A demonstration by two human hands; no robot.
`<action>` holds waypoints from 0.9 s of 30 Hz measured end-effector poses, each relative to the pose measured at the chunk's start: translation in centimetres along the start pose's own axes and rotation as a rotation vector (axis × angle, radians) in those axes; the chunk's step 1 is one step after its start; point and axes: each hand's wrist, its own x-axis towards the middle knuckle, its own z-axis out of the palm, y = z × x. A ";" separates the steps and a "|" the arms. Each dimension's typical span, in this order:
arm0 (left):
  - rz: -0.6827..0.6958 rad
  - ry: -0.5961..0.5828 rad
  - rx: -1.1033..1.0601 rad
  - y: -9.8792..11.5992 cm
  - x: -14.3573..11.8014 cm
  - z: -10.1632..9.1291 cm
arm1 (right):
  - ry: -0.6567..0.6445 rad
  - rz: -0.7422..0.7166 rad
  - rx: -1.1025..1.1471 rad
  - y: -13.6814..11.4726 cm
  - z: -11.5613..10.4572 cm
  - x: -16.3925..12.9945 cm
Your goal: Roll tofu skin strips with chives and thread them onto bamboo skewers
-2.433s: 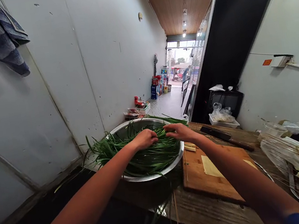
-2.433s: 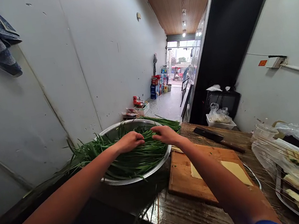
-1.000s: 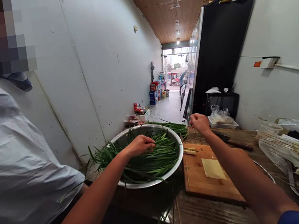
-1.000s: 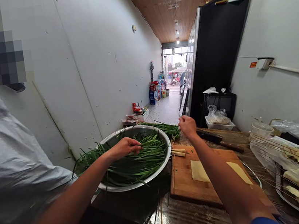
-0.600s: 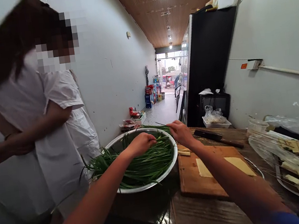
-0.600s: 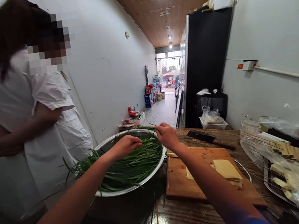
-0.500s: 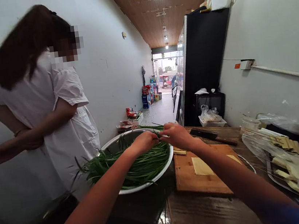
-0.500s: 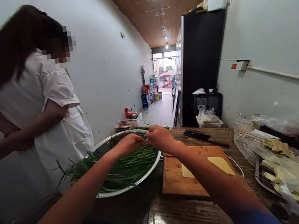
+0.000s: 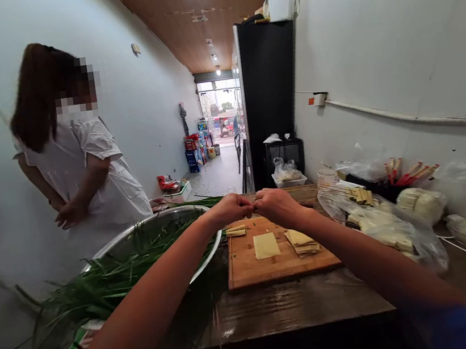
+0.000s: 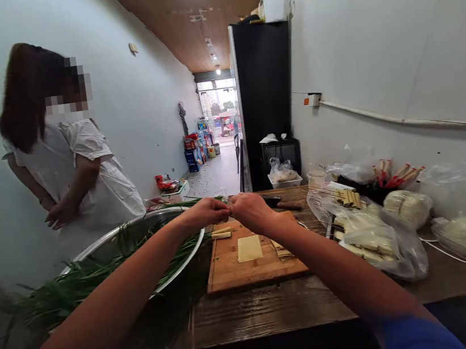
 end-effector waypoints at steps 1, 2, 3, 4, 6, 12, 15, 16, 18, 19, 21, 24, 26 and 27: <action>-0.009 -0.025 -0.004 0.3 0.5 0.4 | -0.016 0.024 0.017 0.5 -0.1 -0.4; -0.017 -0.050 -0.010 0.7 0.9 0.8 | -0.030 0.048 0.040 1.0 -0.2 -0.8; -0.020 -0.063 -0.014 1.1 1.2 1.1 | -0.038 0.070 0.076 1.7 -0.3 -1.1; -0.017 -0.066 -0.013 1.4 1.4 1.3 | -0.041 0.091 0.131 2.5 -0.4 -1.4; 0.002 -0.039 0.012 2.2 1.6 1.5 | -0.061 0.137 0.295 4.3 -0.5 -1.9; 0.039 0.019 0.270 4.0 2.5 2.6 | -0.211 0.197 0.680 7.2 0.5 -2.4; 0.037 -0.014 0.320 4.3 3.1 3.0 | -0.232 0.178 0.683 7.1 0.6 -2.3; 0.036 -0.020 0.322 4.4 3.3 3.0 | -0.243 0.176 0.690 7.1 0.6 -2.4; 0.046 -0.032 0.299 4.3 3.3 2.9 | -0.263 0.171 0.742 7.2 0.4 -2.6; 0.056 -0.035 0.273 4.2 3.3 2.8 | -0.265 0.172 0.791 7.3 0.4 -2.7; 0.085 -0.018 0.204 3.7 2.9 2.8 | -0.246 0.195 0.936 7.3 0.5 -3.0; 0.148 0.110 0.107 2.6 2.0 3.8 | -0.141 0.294 1.227 7.3 1.2 -3.4; 0.187 0.243 0.054 1.4 1.4 5.4 | -0.016 0.397 1.407 7.2 1.7 -3.6; 0.192 0.314 0.018 0.8 1.2 6.3 | 0.047 0.445 1.474 7.2 1.9 -3.6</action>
